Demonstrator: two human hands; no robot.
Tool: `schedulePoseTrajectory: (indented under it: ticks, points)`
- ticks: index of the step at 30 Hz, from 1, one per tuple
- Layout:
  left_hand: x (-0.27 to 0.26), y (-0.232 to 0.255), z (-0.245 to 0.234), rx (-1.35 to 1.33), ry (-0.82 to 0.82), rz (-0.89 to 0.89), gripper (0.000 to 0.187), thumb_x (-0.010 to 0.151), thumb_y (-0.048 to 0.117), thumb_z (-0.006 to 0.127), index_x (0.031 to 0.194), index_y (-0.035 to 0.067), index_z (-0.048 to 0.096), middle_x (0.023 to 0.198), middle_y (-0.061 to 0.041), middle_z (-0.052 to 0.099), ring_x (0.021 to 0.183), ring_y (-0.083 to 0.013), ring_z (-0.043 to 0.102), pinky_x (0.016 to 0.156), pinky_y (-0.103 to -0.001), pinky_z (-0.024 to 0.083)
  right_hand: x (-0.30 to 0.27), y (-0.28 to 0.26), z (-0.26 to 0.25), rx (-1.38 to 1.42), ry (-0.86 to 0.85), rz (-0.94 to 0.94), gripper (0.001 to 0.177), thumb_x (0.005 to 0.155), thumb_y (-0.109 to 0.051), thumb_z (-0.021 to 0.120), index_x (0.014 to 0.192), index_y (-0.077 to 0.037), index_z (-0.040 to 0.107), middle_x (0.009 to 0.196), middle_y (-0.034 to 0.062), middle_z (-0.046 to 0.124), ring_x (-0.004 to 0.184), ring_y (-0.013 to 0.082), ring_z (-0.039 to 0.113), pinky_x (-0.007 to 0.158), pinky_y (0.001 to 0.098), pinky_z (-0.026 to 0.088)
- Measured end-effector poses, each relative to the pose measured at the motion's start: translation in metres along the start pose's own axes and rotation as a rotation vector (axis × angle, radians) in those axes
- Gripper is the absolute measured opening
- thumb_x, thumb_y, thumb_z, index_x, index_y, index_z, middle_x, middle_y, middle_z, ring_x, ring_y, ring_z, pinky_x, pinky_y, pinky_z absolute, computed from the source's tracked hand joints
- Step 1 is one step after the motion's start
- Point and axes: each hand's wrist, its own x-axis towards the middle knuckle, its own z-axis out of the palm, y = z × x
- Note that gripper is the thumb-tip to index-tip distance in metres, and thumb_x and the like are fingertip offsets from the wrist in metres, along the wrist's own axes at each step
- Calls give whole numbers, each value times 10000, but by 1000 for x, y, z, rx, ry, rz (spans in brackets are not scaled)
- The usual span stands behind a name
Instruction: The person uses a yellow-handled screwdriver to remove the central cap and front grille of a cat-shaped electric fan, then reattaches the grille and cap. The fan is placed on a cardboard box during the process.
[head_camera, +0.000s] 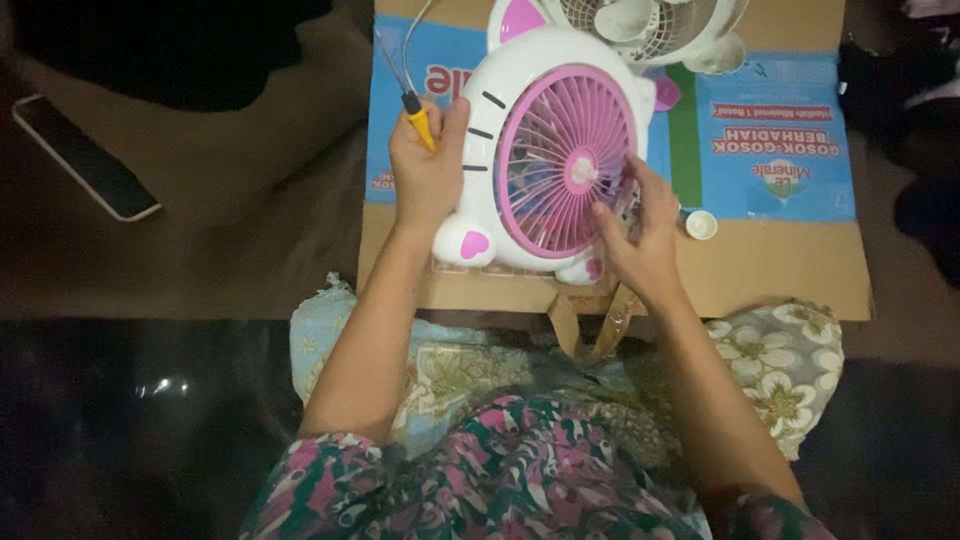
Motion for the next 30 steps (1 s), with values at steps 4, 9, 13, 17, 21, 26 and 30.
schedulePoseTrajectory:
  ticks: [4,9,13,17,21,26,30]
  points:
    - [-3,4,-2,-50,42,-1,360,1009,158,747,866,118,419,799,58,411,701,-53,378,613,-234,345,-8,-7,-10,-67,16,0,104,999,-103,655,1076,-61,599,1282,189,591,1266,375,505,1120,469,379]
    - [0,4,-4,-48,66,90,373,1030,147,741,882,111,401,826,52,409,746,-63,380,654,-242,362,-36,1,-16,-32,84,99,101,1009,-118,697,955,-71,627,1205,111,640,1182,274,575,1044,387,457]
    - [0,3,-5,-21,43,76,402,1049,131,732,856,118,380,795,57,404,715,-61,388,633,-240,364,-33,30,4,332,145,398,351,1021,-221,668,1268,-17,524,1270,141,582,1181,247,563,980,357,490]
    - [2,4,-13,-77,71,54,362,1014,112,721,864,126,392,793,59,436,714,-50,400,621,-234,364,-20,62,14,640,105,873,642,998,-426,538,1497,-49,388,1225,66,644,1055,217,621,925,374,515]
    - [7,-6,-22,-146,76,28,354,1026,107,707,854,129,398,794,57,453,711,-45,385,624,-233,340,-6,86,21,1201,39,926,635,1007,-503,524,1435,-36,477,1129,104,639,998,234,618,904,387,526]
    - [9,-20,-27,-67,78,63,396,1048,122,720,832,127,387,793,56,435,729,-40,383,641,-233,346,7,70,8,897,108,638,443,1024,-394,649,1284,-34,640,1168,54,649,1016,191,624,841,318,528]
    - [8,-20,-24,-75,94,90,365,1024,123,736,856,117,412,817,61,436,750,-43,399,664,-230,373,13,18,-3,444,47,448,272,991,-271,693,1211,-112,688,1120,32,661,968,159,655,681,281,476]
